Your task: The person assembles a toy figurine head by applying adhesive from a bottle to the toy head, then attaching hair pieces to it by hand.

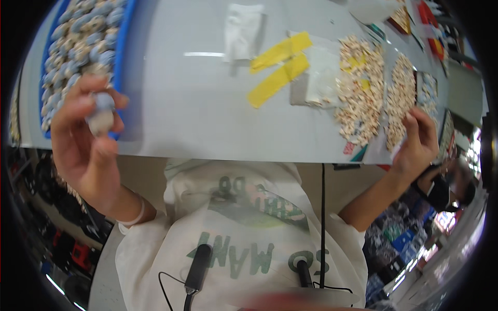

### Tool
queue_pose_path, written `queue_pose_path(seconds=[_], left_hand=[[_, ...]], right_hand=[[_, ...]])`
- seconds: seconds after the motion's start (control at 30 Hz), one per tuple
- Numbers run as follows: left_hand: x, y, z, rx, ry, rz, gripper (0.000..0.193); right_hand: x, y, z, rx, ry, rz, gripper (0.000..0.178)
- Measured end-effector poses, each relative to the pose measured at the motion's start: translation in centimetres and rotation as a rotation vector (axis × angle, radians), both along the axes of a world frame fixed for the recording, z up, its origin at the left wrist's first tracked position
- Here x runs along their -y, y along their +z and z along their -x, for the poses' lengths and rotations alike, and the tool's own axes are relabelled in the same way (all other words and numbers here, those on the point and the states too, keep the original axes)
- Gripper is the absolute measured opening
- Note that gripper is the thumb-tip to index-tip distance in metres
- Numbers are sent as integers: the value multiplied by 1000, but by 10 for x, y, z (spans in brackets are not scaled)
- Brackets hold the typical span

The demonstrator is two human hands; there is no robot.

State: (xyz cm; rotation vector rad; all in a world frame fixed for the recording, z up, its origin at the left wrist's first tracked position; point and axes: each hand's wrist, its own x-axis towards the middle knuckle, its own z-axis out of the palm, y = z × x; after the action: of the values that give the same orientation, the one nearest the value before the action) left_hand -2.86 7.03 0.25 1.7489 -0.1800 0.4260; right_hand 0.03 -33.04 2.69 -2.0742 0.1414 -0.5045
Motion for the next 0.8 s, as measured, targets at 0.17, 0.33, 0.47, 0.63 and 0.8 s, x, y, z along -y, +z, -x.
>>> queue_pose_path(seconds=[0.17,0.33,0.47,0.63,0.8], left_hand=[[71,-18,5,-163,-358,428,32],[115,-20,-1,-336,-508,624,39],[118,-30,-4,-371,-576,709,36],[117,-27,-6,-442,-581,710,33],[116,-34,-9,-346,-587,631,34]], right_hand=[[-48,-1,-18,9,189,-64,12],[-69,2,-40,-10,601,212,16],[-80,8,-41,-51,584,498,15],[-87,5,-45,-51,636,444,16],[-81,7,-43,-58,592,469,17]])
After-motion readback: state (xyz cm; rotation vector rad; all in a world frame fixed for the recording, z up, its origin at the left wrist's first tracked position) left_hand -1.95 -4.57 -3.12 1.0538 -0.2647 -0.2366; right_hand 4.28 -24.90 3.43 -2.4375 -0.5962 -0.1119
